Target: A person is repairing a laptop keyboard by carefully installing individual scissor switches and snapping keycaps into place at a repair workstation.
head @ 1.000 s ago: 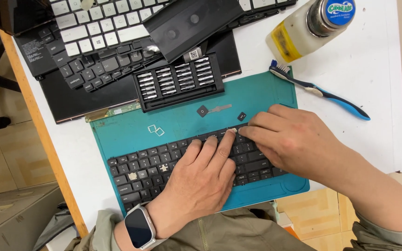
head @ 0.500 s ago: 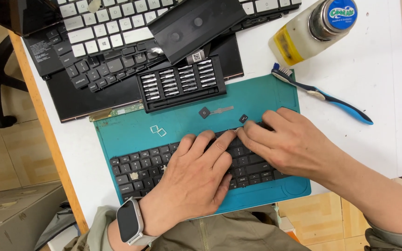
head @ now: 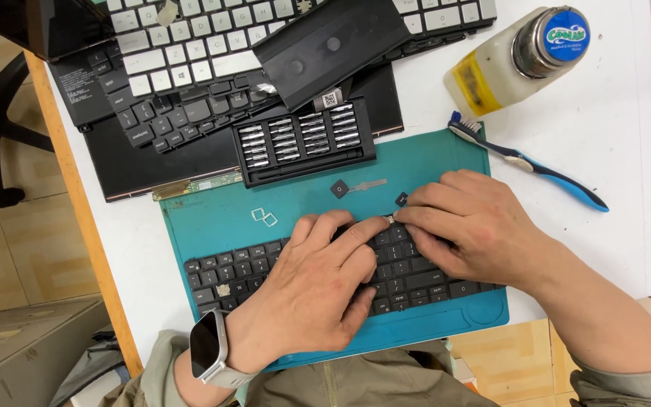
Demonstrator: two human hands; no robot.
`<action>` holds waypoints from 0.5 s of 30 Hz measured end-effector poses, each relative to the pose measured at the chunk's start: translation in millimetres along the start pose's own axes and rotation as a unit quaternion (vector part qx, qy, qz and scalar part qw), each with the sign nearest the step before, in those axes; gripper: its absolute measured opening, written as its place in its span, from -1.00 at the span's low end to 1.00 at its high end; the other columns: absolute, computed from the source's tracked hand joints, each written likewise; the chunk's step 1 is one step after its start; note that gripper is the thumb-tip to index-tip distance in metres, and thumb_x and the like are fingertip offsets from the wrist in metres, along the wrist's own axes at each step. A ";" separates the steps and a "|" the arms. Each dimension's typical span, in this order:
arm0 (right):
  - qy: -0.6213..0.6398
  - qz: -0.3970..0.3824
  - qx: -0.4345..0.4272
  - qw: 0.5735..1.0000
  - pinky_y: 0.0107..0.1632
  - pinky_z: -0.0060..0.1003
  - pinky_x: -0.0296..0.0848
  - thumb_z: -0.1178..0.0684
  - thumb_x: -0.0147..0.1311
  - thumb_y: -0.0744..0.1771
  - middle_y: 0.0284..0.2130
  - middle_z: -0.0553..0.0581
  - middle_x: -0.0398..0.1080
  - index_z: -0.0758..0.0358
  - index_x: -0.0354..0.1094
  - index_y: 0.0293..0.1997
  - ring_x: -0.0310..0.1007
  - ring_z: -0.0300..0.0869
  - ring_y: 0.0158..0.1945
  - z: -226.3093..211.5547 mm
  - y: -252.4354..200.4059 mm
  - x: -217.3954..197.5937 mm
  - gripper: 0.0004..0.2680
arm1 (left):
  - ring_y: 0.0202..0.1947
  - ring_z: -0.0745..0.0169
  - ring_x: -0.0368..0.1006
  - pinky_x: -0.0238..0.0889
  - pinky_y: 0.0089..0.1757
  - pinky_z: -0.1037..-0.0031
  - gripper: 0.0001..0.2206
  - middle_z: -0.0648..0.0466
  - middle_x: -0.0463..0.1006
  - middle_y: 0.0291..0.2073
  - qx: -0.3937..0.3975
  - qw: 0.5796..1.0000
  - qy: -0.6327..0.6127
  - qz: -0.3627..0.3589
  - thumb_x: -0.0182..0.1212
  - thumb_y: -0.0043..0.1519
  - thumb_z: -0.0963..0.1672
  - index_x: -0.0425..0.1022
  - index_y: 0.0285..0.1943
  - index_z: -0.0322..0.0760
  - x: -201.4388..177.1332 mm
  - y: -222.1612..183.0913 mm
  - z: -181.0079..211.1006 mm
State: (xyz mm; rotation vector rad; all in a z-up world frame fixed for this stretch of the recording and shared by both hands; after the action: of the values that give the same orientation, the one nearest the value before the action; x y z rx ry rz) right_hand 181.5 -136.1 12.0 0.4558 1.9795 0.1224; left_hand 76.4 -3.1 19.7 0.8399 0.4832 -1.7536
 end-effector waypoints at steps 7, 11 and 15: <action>0.009 0.003 0.008 1.000 -0.34 -0.20 0.30 0.13 0.14 0.36 -0.32 0.05 0.43 0.18 0.50 -0.17 0.29 -0.07 -0.42 0.4 4.8 -0.2 -0.95 | 0.11 -0.14 0.32 0.17 -0.05 0.14 -0.80 -0.08 0.43 0.29 0.050 0.979 0.199 -0.004 0.18 0.18 -0.03 0.43 -0.21 -0.22 7.5 -2.5 7.2; 0.023 0.001 0.019 1.000 -0.34 -0.22 0.30 0.08 0.18 0.35 -0.34 0.01 0.43 0.14 0.51 -0.23 0.31 -0.10 -0.43 3.5 7.6 1.0 -0.96 | 0.13 -0.08 0.34 0.18 -0.03 0.18 -0.80 -0.08 0.47 0.27 0.075 0.964 0.253 0.012 0.17 0.23 -0.02 0.45 -0.19 -0.19 10.0 -4.1 9.9; 0.024 -0.006 0.028 0.999 -0.36 -0.25 0.34 0.07 0.23 0.34 -0.37 -0.03 0.43 0.11 0.52 -0.27 0.34 -0.13 -0.43 6.1 10.7 0.6 -0.96 | 0.12 -0.10 0.34 0.18 -0.04 0.18 -0.77 -0.10 0.47 0.26 0.085 0.967 0.239 0.009 0.19 0.27 0.00 0.45 -0.19 -0.21 8.3 -3.2 8.6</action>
State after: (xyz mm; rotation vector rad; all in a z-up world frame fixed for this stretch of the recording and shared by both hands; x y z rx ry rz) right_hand 189.5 -126.7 11.8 0.4804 2.0371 0.0718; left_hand 69.4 -13.3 19.1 1.3991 0.6429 -1.5854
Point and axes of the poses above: each hand's wrist, its own y-axis towards the middle knuckle, its own x-axis out of the palm, z = x × y, the point moved 6 cm from there along y, towards the middle knuckle
